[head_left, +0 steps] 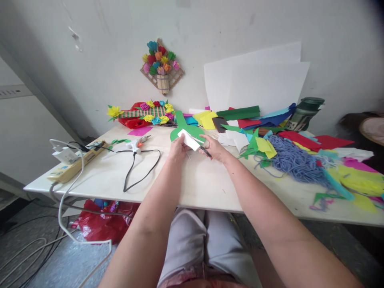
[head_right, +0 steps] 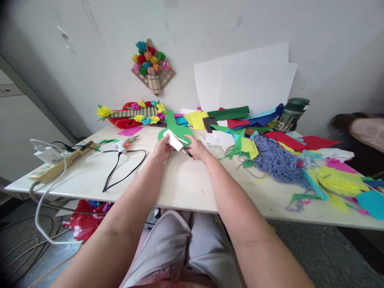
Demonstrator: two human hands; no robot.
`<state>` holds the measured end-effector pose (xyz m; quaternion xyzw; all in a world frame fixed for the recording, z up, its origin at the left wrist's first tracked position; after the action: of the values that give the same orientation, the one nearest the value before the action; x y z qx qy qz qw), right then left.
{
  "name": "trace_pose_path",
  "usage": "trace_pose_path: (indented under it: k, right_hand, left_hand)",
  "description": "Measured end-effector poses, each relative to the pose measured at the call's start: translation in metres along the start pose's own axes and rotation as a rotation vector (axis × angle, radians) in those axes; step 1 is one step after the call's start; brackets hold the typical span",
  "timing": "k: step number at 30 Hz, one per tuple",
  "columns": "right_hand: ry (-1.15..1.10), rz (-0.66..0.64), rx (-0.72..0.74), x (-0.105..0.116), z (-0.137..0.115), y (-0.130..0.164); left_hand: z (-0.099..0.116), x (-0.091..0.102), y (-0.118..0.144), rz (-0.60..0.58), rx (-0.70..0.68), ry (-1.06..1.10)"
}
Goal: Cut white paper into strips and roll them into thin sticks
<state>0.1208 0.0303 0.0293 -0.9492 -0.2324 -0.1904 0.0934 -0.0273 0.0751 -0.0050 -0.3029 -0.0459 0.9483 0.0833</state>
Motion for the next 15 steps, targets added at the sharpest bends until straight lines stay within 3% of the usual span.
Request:
trace_pose_path:
  k: [15]
  right_hand:
    - [0.180, 0.005, 0.023, 0.009, 0.010, 0.000]
  left_hand:
    - [0.001, -0.003, 0.001, -0.082, -0.011, -0.016]
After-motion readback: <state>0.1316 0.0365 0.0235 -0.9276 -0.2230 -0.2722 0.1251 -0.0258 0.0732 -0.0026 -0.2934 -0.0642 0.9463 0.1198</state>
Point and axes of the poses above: each hand's wrist, its own y-axis away from the middle knuckle, its own x-axis out of the back of the hand, z = x × y, the point moved 7 cm from there along -y, towards the middle knuckle, and after that the axes turned 14 degrees about -z, right-handed, at the moved point
